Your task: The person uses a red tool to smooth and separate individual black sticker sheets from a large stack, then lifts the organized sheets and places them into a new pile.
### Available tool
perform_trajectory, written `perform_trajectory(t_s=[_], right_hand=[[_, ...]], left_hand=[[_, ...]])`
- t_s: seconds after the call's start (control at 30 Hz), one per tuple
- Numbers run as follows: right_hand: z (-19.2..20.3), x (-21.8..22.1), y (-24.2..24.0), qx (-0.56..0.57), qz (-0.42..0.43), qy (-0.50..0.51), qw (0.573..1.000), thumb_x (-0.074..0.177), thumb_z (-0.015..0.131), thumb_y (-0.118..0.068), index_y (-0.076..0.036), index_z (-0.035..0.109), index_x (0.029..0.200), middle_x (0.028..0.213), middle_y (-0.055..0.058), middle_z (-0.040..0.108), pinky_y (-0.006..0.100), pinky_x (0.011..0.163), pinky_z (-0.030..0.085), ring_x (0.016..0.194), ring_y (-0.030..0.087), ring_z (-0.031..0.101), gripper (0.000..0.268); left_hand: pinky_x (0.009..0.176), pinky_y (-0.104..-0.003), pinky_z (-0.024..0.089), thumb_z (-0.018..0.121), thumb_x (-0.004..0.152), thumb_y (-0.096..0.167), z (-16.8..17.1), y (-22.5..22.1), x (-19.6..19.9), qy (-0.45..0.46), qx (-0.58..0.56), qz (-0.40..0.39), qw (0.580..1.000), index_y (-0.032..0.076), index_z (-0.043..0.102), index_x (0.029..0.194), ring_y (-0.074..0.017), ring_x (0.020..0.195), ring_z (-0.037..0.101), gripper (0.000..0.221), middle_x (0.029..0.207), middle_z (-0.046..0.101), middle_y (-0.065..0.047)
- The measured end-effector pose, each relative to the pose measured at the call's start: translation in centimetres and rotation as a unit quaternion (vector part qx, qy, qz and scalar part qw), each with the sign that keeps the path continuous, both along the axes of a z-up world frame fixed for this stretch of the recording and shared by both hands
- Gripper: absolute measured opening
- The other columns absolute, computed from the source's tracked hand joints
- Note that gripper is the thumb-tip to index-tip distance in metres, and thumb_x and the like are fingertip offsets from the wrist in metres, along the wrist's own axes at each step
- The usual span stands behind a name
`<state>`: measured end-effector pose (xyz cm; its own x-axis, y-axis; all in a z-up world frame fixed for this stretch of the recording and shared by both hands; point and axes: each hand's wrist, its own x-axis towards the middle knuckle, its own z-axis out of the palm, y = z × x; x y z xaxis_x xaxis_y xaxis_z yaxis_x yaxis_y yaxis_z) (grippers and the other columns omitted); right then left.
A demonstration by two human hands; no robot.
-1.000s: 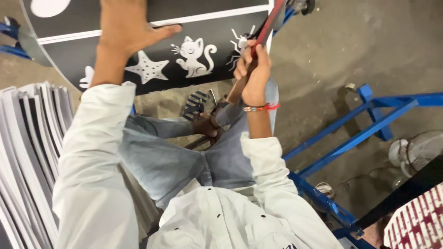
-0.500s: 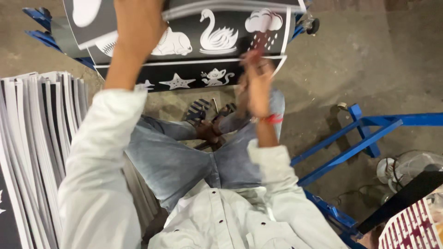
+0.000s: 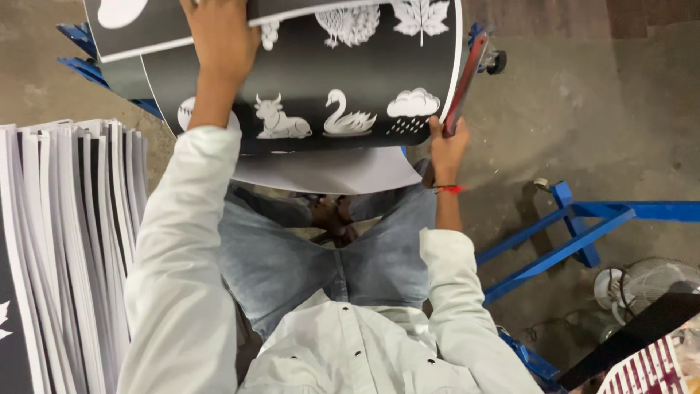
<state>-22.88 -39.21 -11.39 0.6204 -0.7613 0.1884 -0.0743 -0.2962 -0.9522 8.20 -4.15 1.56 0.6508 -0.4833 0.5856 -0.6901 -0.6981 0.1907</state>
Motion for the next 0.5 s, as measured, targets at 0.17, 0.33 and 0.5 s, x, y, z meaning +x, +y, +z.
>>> perform_trajectory(t_s=[0.17,0.33,0.5], right_hand=[[-5.9,-1.8,1.4,-0.066,0.03,-0.093,0.993,0.095,0.082,-0.015,0.001,0.063,0.111,0.095,0.003,0.066,0.031,0.077,0.05,0.087,0.012,0.059,0.029],[-6.5,-4.1,3.5,0.027,-0.062,0.049,0.997,0.101,0.072,-0.025,-0.002,0.071,0.101,0.084,0.004,0.062,0.03,0.068,0.043,0.076,0.012,0.052,0.024],[-0.8,-4.9,6.7,0.247,-0.039,-0.068,0.966,0.11,0.061,-0.033,-0.006,0.068,0.105,0.082,-0.002,0.053,0.026,0.059,0.037,0.069,0.007,0.045,0.029]], left_hand=[[0.115,-0.067,0.02,0.078,0.065,0.013,0.6,2.0,-7.6,-0.051,-0.012,-0.029,0.998,0.001,0.059,0.146,-0.0429,0.142,0.043,0.084,0.153,0.051,-0.021],[0.127,-0.058,0.016,0.085,0.083,0.01,0.6,3.9,-12.5,-0.116,0.069,0.033,0.99,0.014,0.055,0.152,-0.0307,0.155,0.039,0.075,0.165,0.049,-0.01],[0.114,-0.065,0.023,0.074,0.074,0.019,1.7,3.6,-8.7,-0.01,0.059,-0.021,0.998,0.006,0.06,0.148,-0.0406,0.137,0.05,0.076,0.148,0.059,-0.019]])
